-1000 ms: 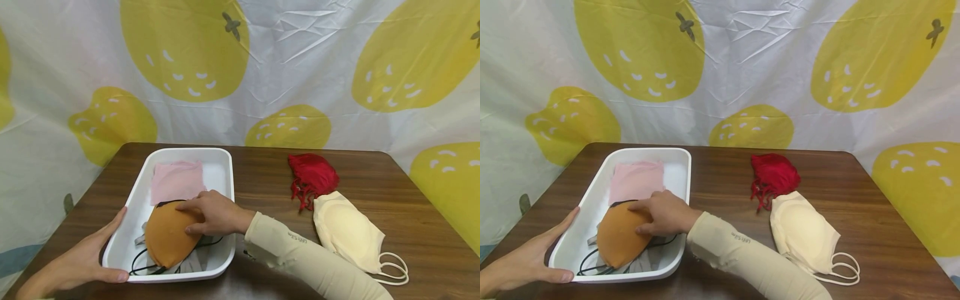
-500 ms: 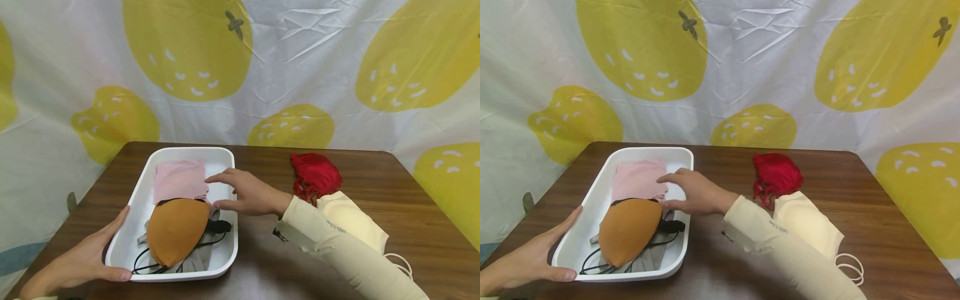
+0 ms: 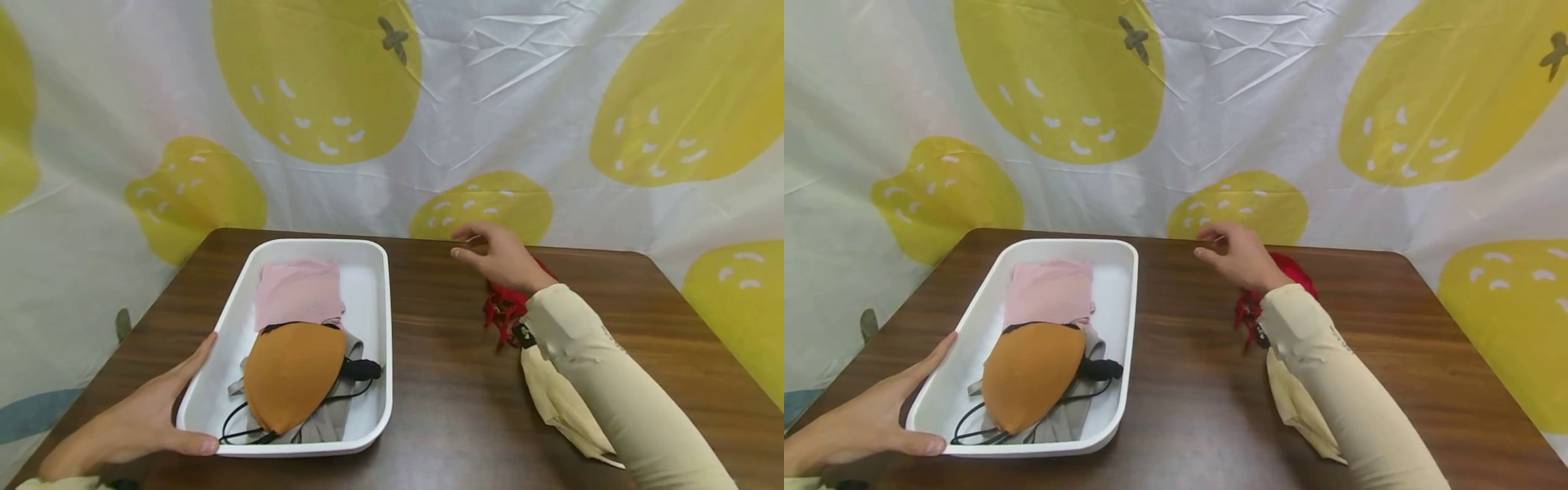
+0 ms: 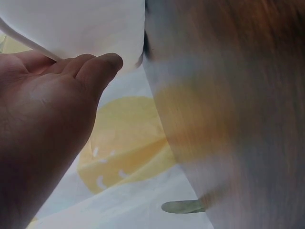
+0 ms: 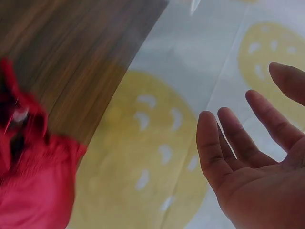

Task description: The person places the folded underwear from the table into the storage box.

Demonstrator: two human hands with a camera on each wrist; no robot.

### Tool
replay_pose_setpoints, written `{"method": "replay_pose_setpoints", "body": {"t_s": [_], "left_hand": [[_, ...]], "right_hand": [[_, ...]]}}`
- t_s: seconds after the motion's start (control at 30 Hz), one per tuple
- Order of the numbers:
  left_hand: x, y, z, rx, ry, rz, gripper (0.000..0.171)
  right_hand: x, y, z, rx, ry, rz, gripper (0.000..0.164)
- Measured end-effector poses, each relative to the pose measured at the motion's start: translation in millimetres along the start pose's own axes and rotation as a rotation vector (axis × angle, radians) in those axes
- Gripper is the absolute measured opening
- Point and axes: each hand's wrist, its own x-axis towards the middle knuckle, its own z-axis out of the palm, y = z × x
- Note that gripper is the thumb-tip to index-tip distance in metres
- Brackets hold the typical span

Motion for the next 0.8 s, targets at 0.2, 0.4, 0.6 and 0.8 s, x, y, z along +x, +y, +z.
{"method": "replay_pose_setpoints", "body": {"t_s": [0.2,0.4,0.6,0.8], "left_hand": [[0.9,0.7,-1.3,0.002,0.005,0.004,0.131],[0.5,1.0,-1.2,0.033,-0.011,0.003,0.127],[-0.5,-0.6,-1.3,0.021,-0.017,-0.016,0.128],[-1.7,0.0,-1.9,0.006,-0.013,-0.002,0.127]], "right_hand": [[4.9,32.7,-19.2,0.015,0.06,0.104,0.037],[2.9,69.7,-27.7,0.012,0.065,0.256,0.047],[-2.3,110.3,-29.6,-0.026,0.06,0.386,0.063],[-10.3,134.8,-28.3,-0.048,0.015,0.5,0.076]]}}
